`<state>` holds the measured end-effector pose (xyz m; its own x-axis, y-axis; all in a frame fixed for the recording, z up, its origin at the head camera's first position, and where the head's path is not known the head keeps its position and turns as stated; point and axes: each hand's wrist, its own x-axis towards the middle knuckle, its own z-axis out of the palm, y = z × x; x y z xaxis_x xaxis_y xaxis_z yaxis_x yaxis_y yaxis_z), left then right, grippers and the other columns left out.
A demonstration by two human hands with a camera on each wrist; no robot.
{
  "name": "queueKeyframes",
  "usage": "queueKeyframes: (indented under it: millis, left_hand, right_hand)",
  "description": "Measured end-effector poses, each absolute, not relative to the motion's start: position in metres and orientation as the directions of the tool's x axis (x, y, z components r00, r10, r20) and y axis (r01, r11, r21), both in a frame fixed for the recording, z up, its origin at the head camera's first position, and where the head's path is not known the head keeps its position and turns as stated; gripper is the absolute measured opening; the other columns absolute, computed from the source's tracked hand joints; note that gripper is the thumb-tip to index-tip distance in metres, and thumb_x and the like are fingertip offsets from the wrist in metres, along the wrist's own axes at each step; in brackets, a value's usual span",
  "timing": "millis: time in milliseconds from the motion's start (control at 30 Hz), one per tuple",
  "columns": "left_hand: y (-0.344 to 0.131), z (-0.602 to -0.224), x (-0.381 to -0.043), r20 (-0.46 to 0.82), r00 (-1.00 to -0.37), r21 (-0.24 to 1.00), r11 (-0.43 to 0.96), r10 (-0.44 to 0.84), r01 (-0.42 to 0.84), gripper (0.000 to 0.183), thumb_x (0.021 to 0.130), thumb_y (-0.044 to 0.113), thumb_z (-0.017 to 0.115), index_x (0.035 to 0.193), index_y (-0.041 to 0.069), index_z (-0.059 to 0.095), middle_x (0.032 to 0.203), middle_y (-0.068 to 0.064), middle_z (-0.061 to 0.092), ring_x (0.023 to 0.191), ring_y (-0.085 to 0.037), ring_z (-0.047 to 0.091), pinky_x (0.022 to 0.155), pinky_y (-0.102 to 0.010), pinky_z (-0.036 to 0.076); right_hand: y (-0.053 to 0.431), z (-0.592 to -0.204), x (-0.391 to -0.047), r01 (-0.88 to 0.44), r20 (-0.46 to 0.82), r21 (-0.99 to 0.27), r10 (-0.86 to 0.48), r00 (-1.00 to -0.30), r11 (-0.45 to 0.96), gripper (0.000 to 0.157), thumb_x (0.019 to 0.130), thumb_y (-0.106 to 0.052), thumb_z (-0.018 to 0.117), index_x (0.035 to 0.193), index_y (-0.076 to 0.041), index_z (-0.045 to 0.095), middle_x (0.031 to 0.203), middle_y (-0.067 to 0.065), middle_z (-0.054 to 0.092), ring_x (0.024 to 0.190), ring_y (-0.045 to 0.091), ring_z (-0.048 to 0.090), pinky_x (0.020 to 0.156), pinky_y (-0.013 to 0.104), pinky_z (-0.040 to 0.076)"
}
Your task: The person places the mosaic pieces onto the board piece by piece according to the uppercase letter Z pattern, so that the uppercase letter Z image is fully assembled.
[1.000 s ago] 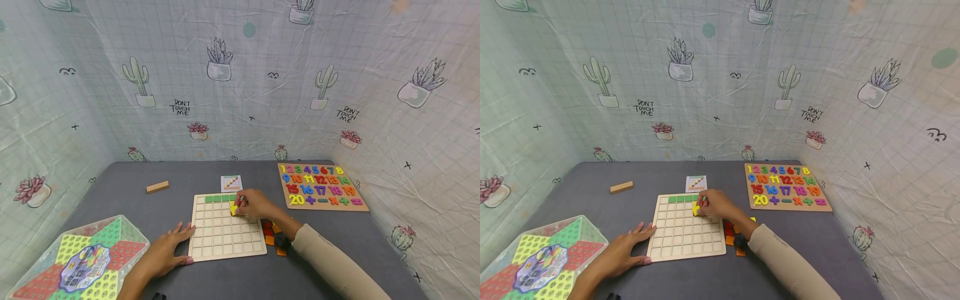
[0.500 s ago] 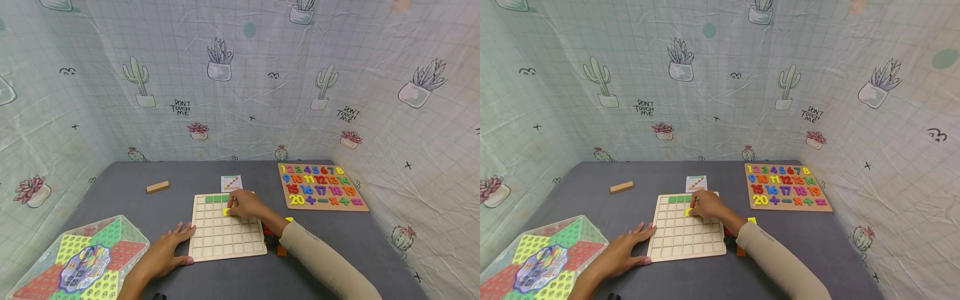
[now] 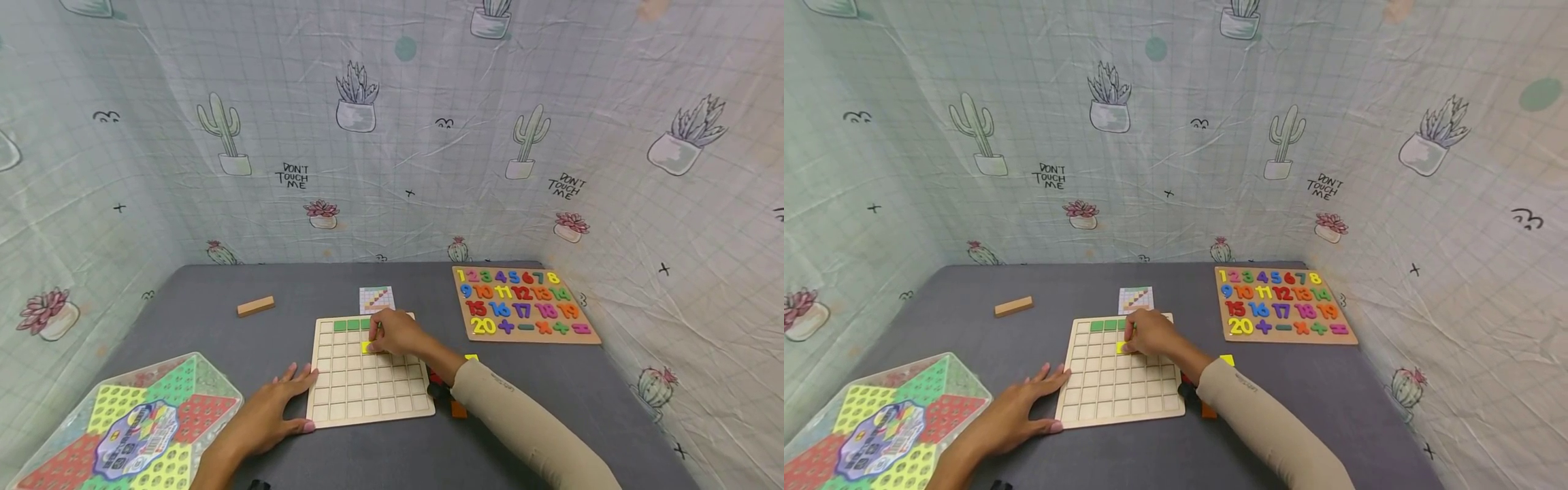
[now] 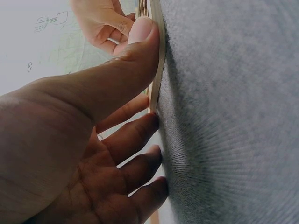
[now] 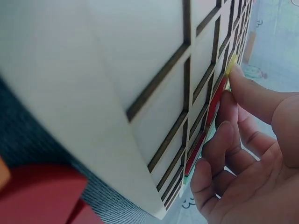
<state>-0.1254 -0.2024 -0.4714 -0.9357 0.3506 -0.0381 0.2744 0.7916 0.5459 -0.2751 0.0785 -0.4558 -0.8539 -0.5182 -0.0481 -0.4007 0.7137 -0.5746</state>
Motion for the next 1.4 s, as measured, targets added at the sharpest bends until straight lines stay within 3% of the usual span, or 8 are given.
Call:
queueKeyframes:
  millis: [333, 800, 1033, 1400]
  left_hand:
    - [-0.203, -0.473, -0.125, -0.038, -0.939, 0.544, 0.795, 0.343, 0.269, 0.090, 0.080, 0.041, 0.090, 0.157, 0.014, 0.054, 0.166, -0.010, 0.047, 0.153, -0.052, 0.039, 0.119, -0.074, 0.034]
    - [-0.202, -0.469, -0.124, -0.048, -0.939, 0.546, 0.796, 0.340, 0.261, 0.090, 0.080, 0.040, 0.090, 0.158, 0.014, 0.054, 0.166, -0.011, 0.046, 0.153, -0.054, 0.039, 0.119, -0.073, 0.034]
    - [-0.203, -0.470, -0.124, -0.045, -0.939, 0.545, 0.796, 0.342, 0.264, 0.090, 0.080, 0.041, 0.090, 0.158, 0.014, 0.053, 0.166, -0.012, 0.046, 0.152, -0.054, 0.039, 0.118, -0.075, 0.034]
    - [-0.202, -0.471, -0.124, -0.032, -0.936, 0.538, 0.796, 0.349, 0.278, 0.089, 0.080, 0.040, 0.090, 0.157, 0.013, 0.054, 0.165, -0.012, 0.048, 0.154, -0.049, 0.039, 0.118, -0.073, 0.035]
  right_hand:
    - [0.081, -0.456, -0.274, -0.408, -0.036, -0.585, -0.526, -0.850, 0.701, 0.013, 0.090, -0.021, 0.088, 0.091, -0.019, 0.075, 0.078, -0.002, 0.068, 0.067, 0.013, 0.059, 0.062, 0.028, 0.048]
    - [0.127, -0.452, -0.271, -0.374, -0.011, -0.697, -0.530, -0.848, 0.612, 0.013, 0.094, -0.013, 0.083, 0.100, -0.006, 0.074, 0.086, 0.007, 0.068, 0.074, 0.016, 0.059, 0.061, 0.027, 0.050]
    - [0.160, -0.453, -0.266, -0.345, -0.039, -0.691, -0.508, -0.860, 0.636, 0.012, 0.094, -0.012, 0.082, 0.102, -0.008, 0.074, 0.084, 0.005, 0.068, 0.073, 0.016, 0.060, 0.066, 0.027, 0.053]
    - [0.199, -0.454, -0.254, -0.327, -0.135, -0.663, -0.537, -0.833, 0.673, 0.018, 0.088, -0.018, 0.089, 0.096, -0.008, 0.076, 0.080, 0.003, 0.070, 0.070, 0.016, 0.060, 0.063, 0.026, 0.050]
